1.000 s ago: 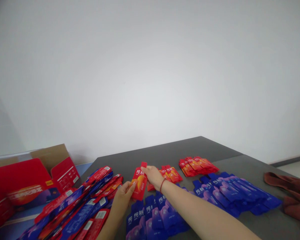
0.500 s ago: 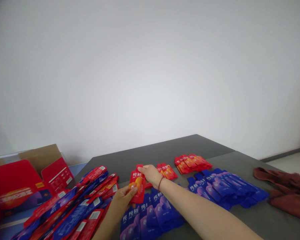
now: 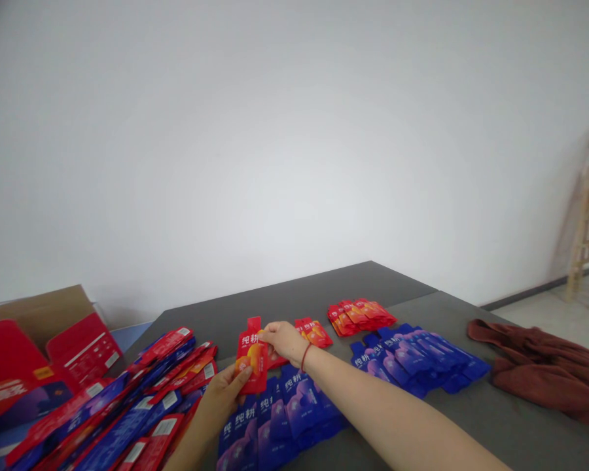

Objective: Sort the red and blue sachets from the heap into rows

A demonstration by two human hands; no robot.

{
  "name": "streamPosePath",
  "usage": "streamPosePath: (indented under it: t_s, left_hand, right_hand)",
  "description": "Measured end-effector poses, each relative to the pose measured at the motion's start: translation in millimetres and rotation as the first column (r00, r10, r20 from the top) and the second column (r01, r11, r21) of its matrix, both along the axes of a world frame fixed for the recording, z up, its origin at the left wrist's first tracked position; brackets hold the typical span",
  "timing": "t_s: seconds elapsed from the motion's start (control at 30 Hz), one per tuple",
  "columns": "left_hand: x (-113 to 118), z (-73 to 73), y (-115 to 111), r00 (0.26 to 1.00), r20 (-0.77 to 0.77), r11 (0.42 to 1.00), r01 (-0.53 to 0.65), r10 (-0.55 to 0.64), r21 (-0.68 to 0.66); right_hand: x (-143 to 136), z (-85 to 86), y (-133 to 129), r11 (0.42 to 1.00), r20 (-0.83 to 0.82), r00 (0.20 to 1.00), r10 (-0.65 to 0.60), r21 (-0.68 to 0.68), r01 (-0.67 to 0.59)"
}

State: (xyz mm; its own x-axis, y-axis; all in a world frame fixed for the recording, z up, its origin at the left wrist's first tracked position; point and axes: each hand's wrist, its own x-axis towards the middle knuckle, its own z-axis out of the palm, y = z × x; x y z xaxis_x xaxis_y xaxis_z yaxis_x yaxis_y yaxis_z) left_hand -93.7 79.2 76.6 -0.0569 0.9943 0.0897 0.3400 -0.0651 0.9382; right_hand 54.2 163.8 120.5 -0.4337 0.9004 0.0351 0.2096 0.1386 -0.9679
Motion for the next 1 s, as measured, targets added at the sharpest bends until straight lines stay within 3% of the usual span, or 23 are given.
streamPosePath:
  t_s: [0.13,0.2,0.23,0.3,0.37,0.4,0.57,0.8,1.0]
  left_hand:
    - [-3.5,-3.2,2.3,0.992,-0.001,0.992,-0.126,0.126,0.03]
    - [-6.0,-6.2,4.8,0.985,0.032,0.985,-0.171,0.17,0.016]
    - [-7.1,-8.1,6.2,0.982,0.062,0.984,-0.18,0.18,0.006]
    - [-8.5,-12.5,9.0,0.976,0.123,0.984,-0.179,0.179,-0.011]
    - [-9.0,-16.9,11.2,0.972,0.176,0.988,-0.152,0.155,-0.027]
    - [-9.2,-18.8,12.1,0.971,0.194,0.99,-0.139,0.143,-0.034]
    - [-13.8,-21.9,16.6,0.966,0.233,0.993,-0.109,0.116,-0.046]
    - [-16.4,-26.6,21.2,0.966,0.23,0.992,-0.109,0.12,-0.058]
    - [-14.0,-25.9,19.4,0.971,0.209,0.993,-0.114,0.117,-0.029]
  right_hand:
    - [4.6,4.9,-1.2,0.977,0.06,0.996,-0.067,0.205,0.054]
    - [8.3,8.2,-6.8,0.925,0.096,0.993,-0.068,0.379,0.026]
    - [9.3,9.1,-11.2,0.868,0.155,0.987,-0.037,0.495,-0.045]
    - [7.4,8.7,-21.7,0.676,0.345,0.939,0.018,0.688,-0.266]
    - [-0.5,5.5,-32.1,0.493,0.519,0.855,-0.001,0.744,-0.451]
    - [-6.1,3.3,-36.4,0.463,0.562,0.827,-0.023,0.739,-0.489]
    - [-29.0,-5.6,-42.6,0.487,0.62,0.781,-0.079,0.707,-0.513]
    - [-13.8,-8.0,-31.4,0.485,0.623,0.777,0.092,0.653,-0.582]
    - [-18.4,-13.5,-32.7,0.472,0.61,0.791,0.033,0.688,-0.551]
